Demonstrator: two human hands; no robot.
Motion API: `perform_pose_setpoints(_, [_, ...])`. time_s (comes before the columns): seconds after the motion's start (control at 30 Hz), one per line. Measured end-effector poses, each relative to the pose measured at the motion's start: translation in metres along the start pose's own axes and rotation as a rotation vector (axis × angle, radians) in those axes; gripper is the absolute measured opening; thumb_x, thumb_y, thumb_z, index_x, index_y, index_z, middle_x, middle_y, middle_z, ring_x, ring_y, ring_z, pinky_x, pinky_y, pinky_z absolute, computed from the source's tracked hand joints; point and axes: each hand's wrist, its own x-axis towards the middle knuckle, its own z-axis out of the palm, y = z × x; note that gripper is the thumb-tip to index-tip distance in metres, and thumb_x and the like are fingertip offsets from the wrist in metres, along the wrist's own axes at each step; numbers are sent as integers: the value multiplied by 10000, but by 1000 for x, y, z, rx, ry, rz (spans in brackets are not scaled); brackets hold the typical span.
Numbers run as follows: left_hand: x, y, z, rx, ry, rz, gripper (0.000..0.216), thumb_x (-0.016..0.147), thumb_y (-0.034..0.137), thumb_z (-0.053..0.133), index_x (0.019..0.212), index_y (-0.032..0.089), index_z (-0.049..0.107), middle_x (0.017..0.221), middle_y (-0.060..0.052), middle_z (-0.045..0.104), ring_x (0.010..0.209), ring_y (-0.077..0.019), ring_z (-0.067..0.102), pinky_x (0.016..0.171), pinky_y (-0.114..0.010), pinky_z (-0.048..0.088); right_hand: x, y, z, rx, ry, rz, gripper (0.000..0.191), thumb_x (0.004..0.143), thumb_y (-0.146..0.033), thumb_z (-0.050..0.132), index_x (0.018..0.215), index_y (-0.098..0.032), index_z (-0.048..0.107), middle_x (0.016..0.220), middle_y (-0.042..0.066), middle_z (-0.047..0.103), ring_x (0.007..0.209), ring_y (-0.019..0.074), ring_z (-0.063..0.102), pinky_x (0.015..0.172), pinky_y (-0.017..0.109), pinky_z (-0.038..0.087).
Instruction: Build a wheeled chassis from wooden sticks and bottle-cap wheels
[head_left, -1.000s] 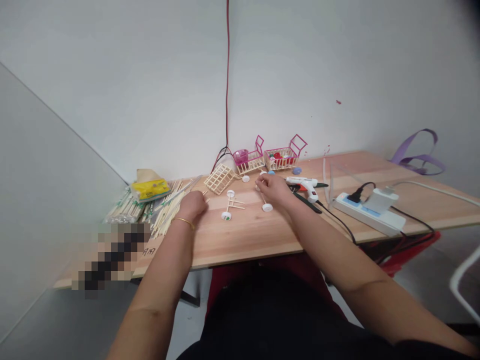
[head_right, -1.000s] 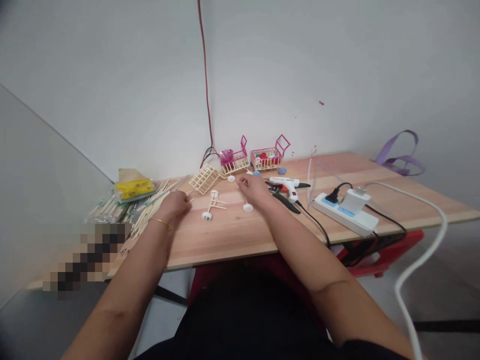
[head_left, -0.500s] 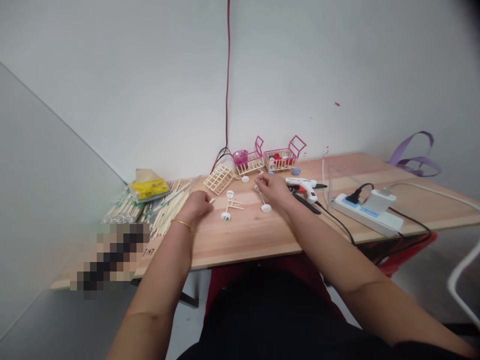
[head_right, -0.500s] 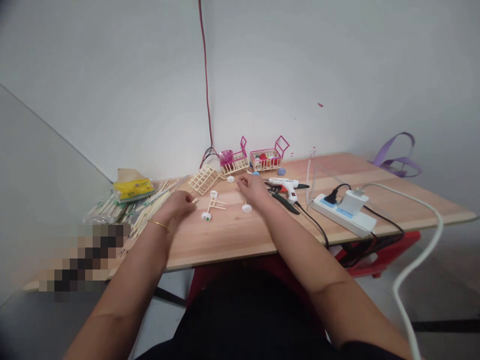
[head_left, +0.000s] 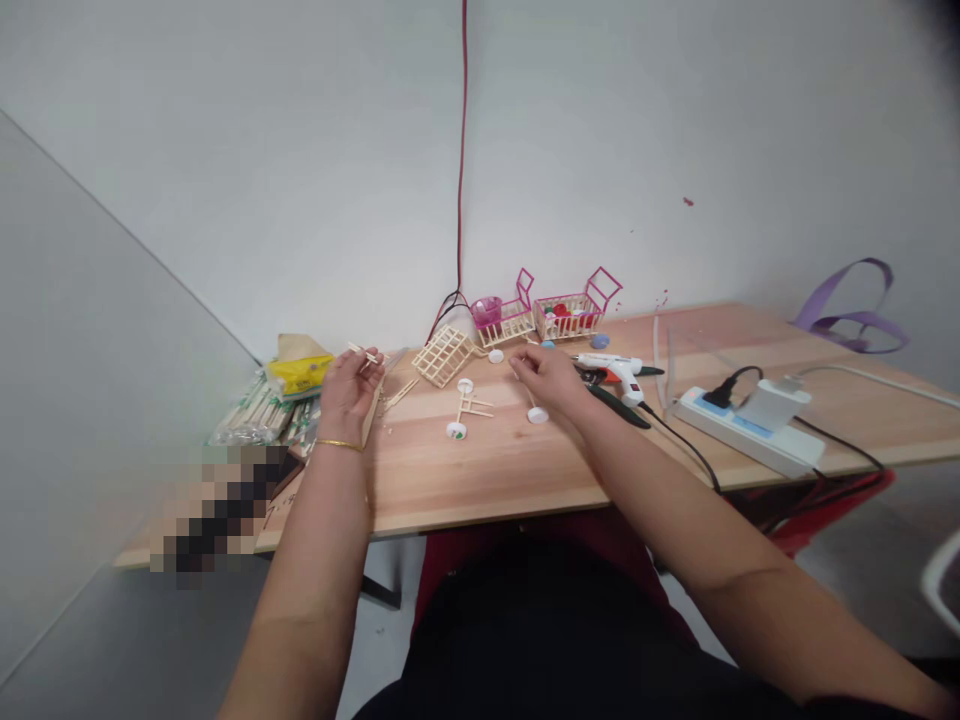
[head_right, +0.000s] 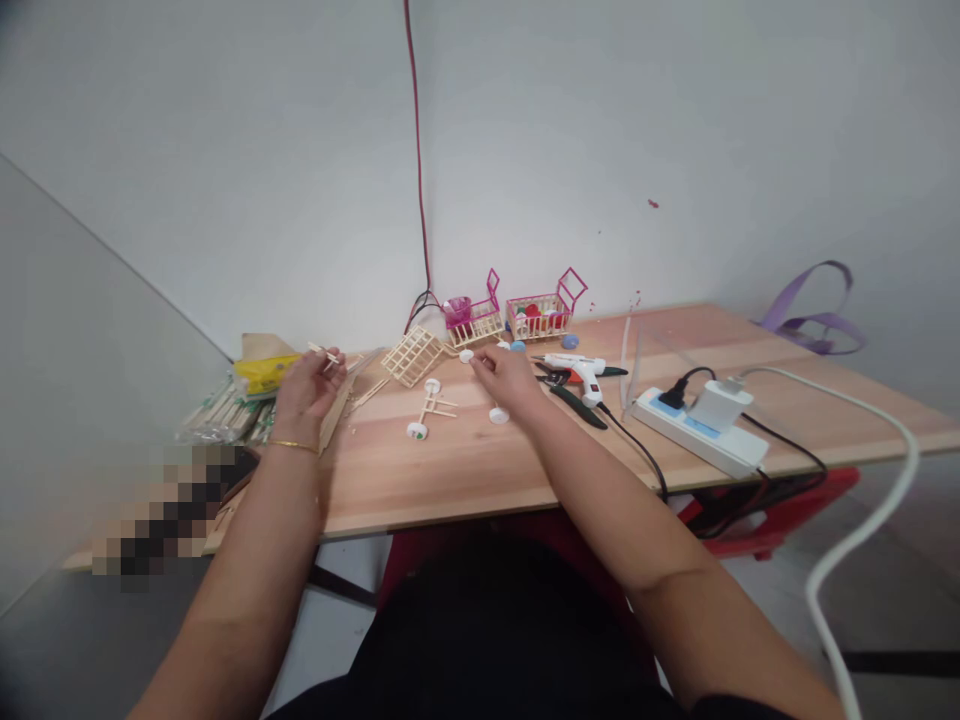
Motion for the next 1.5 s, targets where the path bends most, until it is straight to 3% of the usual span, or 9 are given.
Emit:
perform_pose_setpoints(0.2, [-2,-11,-2,430,-84,-67,148,547,205,685,623,134,580,532,35,554,503,-86,499,517,-193,394,0,0,1,1,0,-23,211,832,-336,512,754,-174,622,540,-18,509,558,131,463,560,241,317])
perform_pose_setpoints(0.3, [-4,-15,-4,664,-171,-101,128,520,191,703,604,124,633,498,39,550,505,-93,486,514,-197,357,0,0,1,-5,1,-23,206,832,-332,512,751,-175,619,536,-21,499,552,129,457,558,242,314])
perform_pose_setpoints(0.4, [-6,-15,-4,873,-236,-134,121,585,234,680,640,127,672,538,7,599,558,-128,535,534,-214,366,0,0,1,-9,-5,-23,203,833,-330,509,756,-178,619,539,-23,492,549,128,454,552,241,311])
perform_pose_setpoints(0.5, [-5,-15,-5,1080,-220,-157,105,618,219,656,663,127,678,599,-48,646,662,-182,598,583,-232,398,-1,0,2,-13,-14,-23,204,834,-333,507,751,-180,615,544,-22,496,541,126,445,549,241,306])
perform_pose_setpoints(0.77, [2,-20,-7,1490,-231,-257,233,528,151,683,759,123,698,891,-200,698,889,-312,649,700,-309,466,-1,1,2,-22,-17,-15,216,835,-346,498,758,-182,615,548,-19,502,542,129,452,543,241,302])
perform_pose_setpoints(0.97, [-1,-18,-6,1550,-283,-232,249,513,113,668,760,126,701,938,-207,692,927,-315,642,718,-310,470,-1,2,2,-28,-17,-13,221,839,-347,493,745,-185,610,543,-23,491,547,129,453,545,242,302])
perform_pose_setpoints(1.07, [-3,-15,-5,1505,-307,-207,217,487,81,660,698,118,691,868,-190,697,870,-302,646,690,-302,460,0,2,2,-29,-20,-13,221,837,-346,497,736,-184,607,543,-23,494,549,128,454,547,242,303])
perform_pose_setpoints(1.3, [-14,2,1,1228,-416,-145,208,669,247,589,807,133,694,618,-16,633,590,-139,562,530,-205,381,0,3,2,-30,-24,-2,221,842,-346,493,756,-183,615,544,-25,504,543,126,462,543,242,306])
perform_pose_setpoints(1.5, [-31,14,19,1243,-654,-211,108,524,183,643,429,152,601,380,6,492,437,-116,444,467,-225,305,-1,1,0,-26,-32,-8,208,837,-337,503,745,-184,609,544,-22,504,556,132,464,550,245,305])
